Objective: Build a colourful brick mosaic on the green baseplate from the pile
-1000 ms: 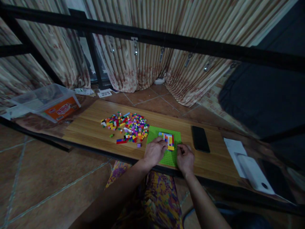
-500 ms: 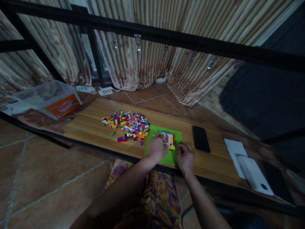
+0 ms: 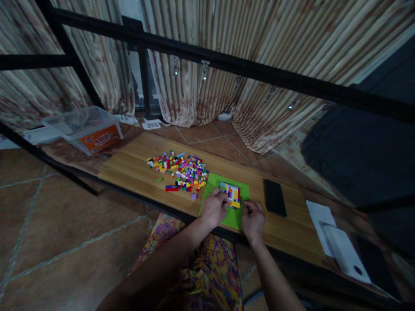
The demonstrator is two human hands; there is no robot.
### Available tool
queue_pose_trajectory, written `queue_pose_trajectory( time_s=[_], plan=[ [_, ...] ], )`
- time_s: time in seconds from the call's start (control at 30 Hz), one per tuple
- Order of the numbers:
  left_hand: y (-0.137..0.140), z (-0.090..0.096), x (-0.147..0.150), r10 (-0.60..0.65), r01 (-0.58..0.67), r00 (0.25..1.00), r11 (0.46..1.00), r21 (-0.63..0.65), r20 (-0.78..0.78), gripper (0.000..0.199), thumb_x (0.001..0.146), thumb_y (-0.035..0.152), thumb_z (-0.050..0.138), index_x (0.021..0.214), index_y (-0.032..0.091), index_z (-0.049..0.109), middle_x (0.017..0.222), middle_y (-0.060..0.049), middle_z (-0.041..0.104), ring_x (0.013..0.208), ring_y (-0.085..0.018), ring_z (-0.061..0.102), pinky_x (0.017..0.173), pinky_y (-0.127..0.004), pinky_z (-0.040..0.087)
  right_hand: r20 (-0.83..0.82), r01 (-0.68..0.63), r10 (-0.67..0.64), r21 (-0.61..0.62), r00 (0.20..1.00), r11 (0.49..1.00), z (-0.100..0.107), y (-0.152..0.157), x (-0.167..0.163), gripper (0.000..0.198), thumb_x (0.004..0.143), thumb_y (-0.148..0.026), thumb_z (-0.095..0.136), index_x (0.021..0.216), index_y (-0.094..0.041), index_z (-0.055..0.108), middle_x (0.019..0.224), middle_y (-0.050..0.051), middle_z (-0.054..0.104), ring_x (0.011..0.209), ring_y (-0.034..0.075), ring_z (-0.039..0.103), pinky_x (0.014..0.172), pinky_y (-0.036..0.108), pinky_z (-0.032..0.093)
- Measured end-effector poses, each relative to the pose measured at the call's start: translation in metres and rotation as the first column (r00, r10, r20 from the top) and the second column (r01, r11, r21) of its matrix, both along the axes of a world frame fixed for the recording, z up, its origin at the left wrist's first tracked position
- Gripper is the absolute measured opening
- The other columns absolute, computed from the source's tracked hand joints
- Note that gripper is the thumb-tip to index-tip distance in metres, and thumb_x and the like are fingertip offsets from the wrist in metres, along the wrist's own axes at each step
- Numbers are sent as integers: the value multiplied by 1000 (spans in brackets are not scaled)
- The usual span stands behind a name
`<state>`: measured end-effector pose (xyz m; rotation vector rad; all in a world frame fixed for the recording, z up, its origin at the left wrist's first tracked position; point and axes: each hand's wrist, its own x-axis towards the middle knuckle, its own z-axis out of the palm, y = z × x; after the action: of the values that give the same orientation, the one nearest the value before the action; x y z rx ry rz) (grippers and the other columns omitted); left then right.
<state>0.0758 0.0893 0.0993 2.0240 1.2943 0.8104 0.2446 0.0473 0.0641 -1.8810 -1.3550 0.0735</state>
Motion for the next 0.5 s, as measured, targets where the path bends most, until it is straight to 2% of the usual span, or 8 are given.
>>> queue_pose_trajectory(
  time_s=[0.2, 0.33, 0.5],
  plan=[
    [-2, -15, -7, -43, 36, 991, 998, 59, 124, 27, 80, 10, 55, 104, 22, 55, 118, -3, 53, 100, -16, 59, 91, -31, 51, -13, -6, 6, 16, 1000, 1000, 0, 0, 0, 30, 84, -36, 46, 85, -16, 68, 88, 9, 62, 74, 20, 58, 74, 33, 46],
    [-3, -15, -8, -37, 32, 991, 999, 41, 127, 32, 80, 9, 53, 108, 23, 53, 123, -4, 50, 98, -16, 59, 90, -32, 51, -36, -18, 19, 20, 999, 1000, 4, -2, 0, 36, 87, -43, 44, 87, -16, 67, 88, 10, 63, 79, 22, 59, 75, 34, 45],
    [-2, -15, -7, -9, 8, 997, 1000, 16, 80, 41, 80, 11, 54, 118, 22, 45, 123, -7, 50, 105, -20, 57, 95, -36, 49, -89, -33, 31, -18, 996, 999, 9, -2, -1, 46, 89, -55, 43, 87, -16, 68, 87, 9, 64, 81, 22, 59, 76, 34, 45]
  ],
)
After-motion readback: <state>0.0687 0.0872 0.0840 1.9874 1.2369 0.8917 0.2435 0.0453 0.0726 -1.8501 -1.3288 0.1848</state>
